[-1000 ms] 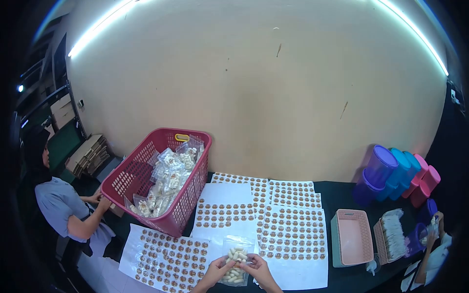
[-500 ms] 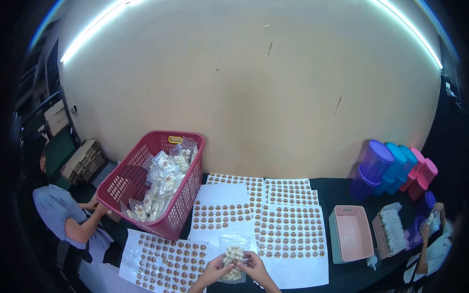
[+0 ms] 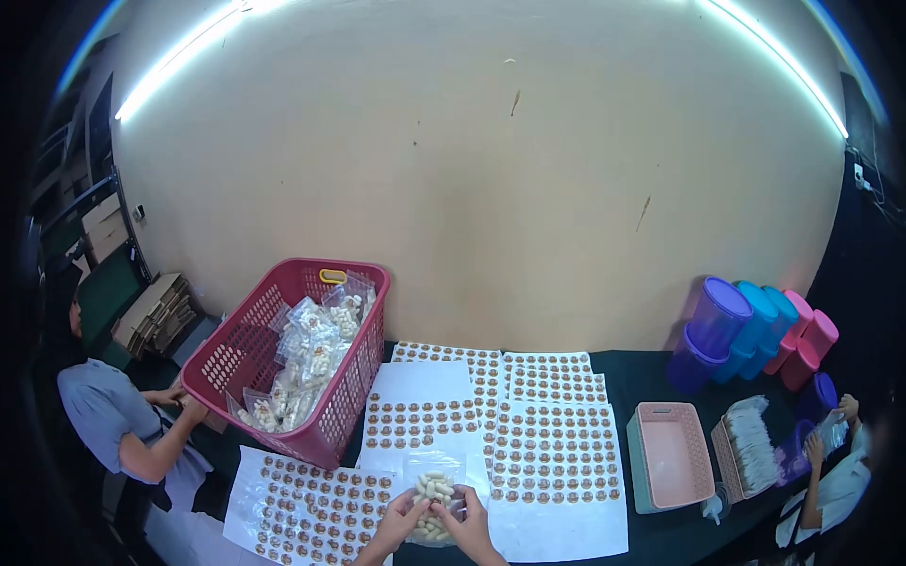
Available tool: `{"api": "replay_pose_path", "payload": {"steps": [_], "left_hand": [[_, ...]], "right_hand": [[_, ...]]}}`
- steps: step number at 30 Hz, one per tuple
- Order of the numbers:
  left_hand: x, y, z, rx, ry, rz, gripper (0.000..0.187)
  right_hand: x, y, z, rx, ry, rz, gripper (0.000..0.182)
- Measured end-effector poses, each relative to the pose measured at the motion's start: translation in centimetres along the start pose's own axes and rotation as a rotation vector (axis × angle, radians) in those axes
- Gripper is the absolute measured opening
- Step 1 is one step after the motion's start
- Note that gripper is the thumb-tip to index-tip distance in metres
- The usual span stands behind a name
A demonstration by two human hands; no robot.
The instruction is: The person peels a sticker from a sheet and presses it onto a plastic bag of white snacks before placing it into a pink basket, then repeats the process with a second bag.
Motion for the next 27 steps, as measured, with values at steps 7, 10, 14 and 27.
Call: {"api": "replay_pose_path", "payload": {"steps": [7,10,14,27], "left_hand": [[0.3,0.4,-1.9,0.034,0.138,-0.024,0.034],[0.2,0.5,-1.7,0.02,0.12,-0.025,0.034],[-0.4,1.1,-2.6,0.113,0.193,-0.067,0.034],[-3.1,4.5,-7.3,0.784,0.447,0.097,0.014]], "right_hand": [[0.3,0.0,1.0,0.09,-0.015,0.105,0.041],[-0.1,-0.2,0.7,0.15,0.018,0.161,0.04],[-0.7,-0.8,0.8,0.295,-0.011,0.084,0.03],[-2.5,-4.1,5.5,-0.125,-0.29,-0.059,0.03]]}}
Point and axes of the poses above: each hand's wrist, its own x-axis towards the middle knuckle, its own y-axis out of the palm, z = x × y, the point moved 10 cm from there along x, towards the middle knuckle, and after that the axes turned 7 degrees about z, right-handed, at the moved point
